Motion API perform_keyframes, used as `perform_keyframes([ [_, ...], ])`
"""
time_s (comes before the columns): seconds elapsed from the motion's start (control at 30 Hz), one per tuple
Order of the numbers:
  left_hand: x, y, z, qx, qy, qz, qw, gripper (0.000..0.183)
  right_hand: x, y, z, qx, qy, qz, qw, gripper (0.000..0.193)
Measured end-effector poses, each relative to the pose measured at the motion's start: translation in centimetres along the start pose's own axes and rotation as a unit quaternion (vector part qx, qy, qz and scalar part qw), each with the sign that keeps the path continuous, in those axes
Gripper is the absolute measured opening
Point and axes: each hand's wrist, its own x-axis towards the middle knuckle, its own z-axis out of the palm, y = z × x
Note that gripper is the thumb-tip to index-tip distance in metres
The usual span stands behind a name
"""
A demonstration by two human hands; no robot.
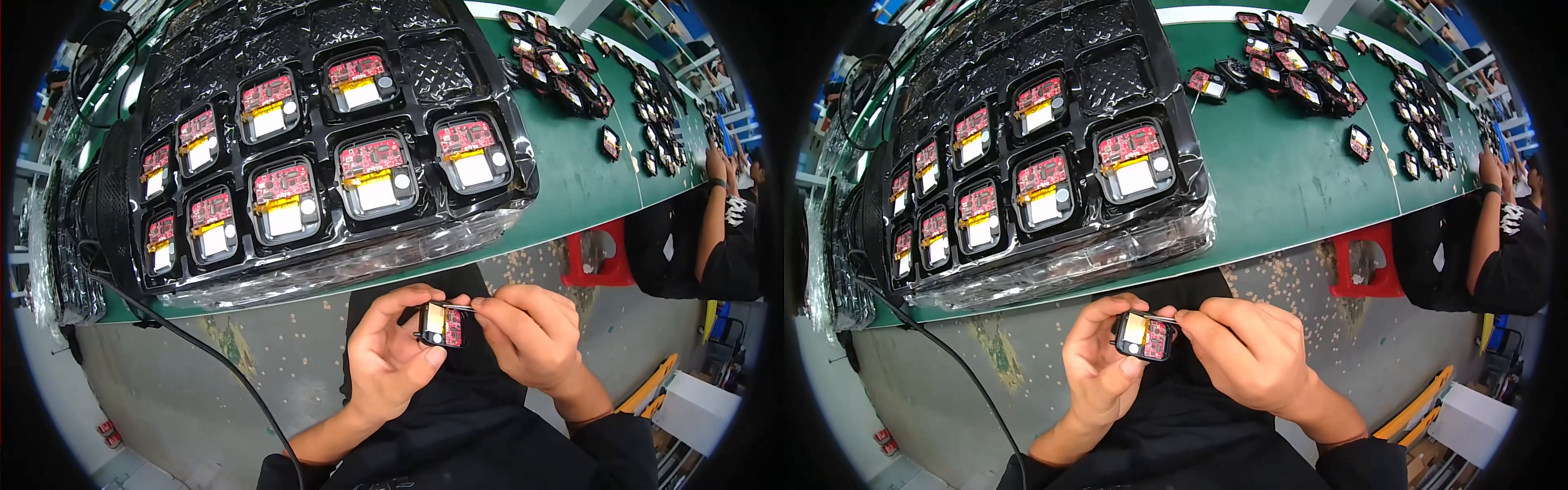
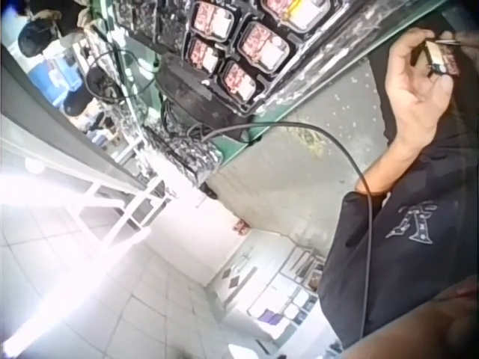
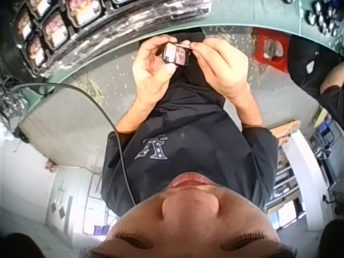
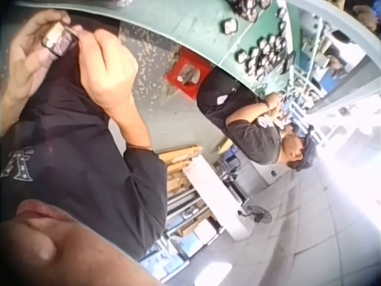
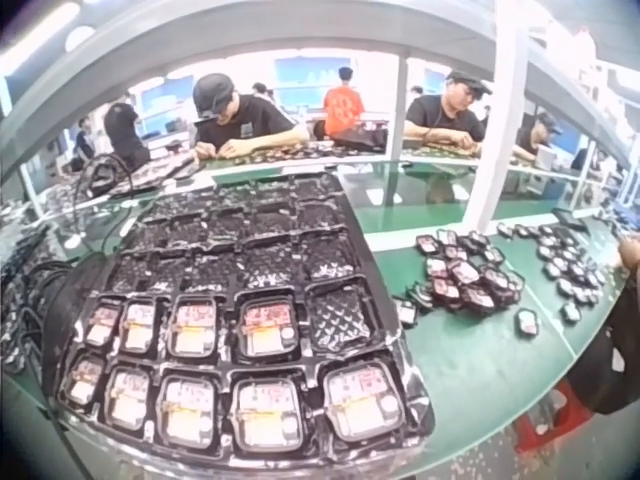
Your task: Assemble small electronic components at a factory workbench using tweezers and trays.
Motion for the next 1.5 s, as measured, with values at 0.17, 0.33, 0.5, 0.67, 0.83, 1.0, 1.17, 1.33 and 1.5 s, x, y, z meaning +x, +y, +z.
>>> perform_keyframes([
  [0.17,-0.1,0.2,0.7,0.027,0.059,-0.019,0.998,0.059,0.2,-0.1,-0.2,0.008,-0.033,0.011,0.999,0.025],
  [0.33,0.0,0.3,1.2,0.022,0.064,-0.021,0.997,0.06,0.1,-0.1,-0.3,0.011,-0.008,0.016,1.0,0.025],
  [0.5,-0.1,0.2,1.3,0.038,0.061,-0.007,0.997,0.058,-0.1,0.0,-0.5,0.031,-0.018,0.026,0.999,0.024],
  [0.67,-0.1,-0.1,0.4,0.014,-0.012,0.015,1.0,0.056,-0.6,0.1,-0.4,0.037,-0.009,0.035,0.999,0.024],
  [0.83,-0.1,0.0,1.7,0.041,0.059,-0.001,0.997,0.056,-0.8,0.1,0.0,0.032,0.003,0.039,0.999,0.023],
  [1.0,-0.1,0.1,2.2,0.055,0.079,-0.006,0.995,0.055,-1.0,-0.1,0.2,0.018,0.007,0.039,0.999,0.023],
  [1.17,-0.1,0.0,1.5,0.057,0.048,0.004,0.997,0.055,-1.0,0.1,0.2,0.021,0.002,0.035,0.999,0.025],
  [1.33,-0.1,0.1,1.2,0.06,0.031,0.005,0.998,0.055,-0.7,0.4,0.4,-0.032,0.018,-0.024,0.999,0.031],
  [1.5,-0.1,0.2,1.0,0.046,0.029,0.007,0.999,0.055,-0.8,0.4,0.2,-0.038,0.027,-0.032,0.998,0.031],
])
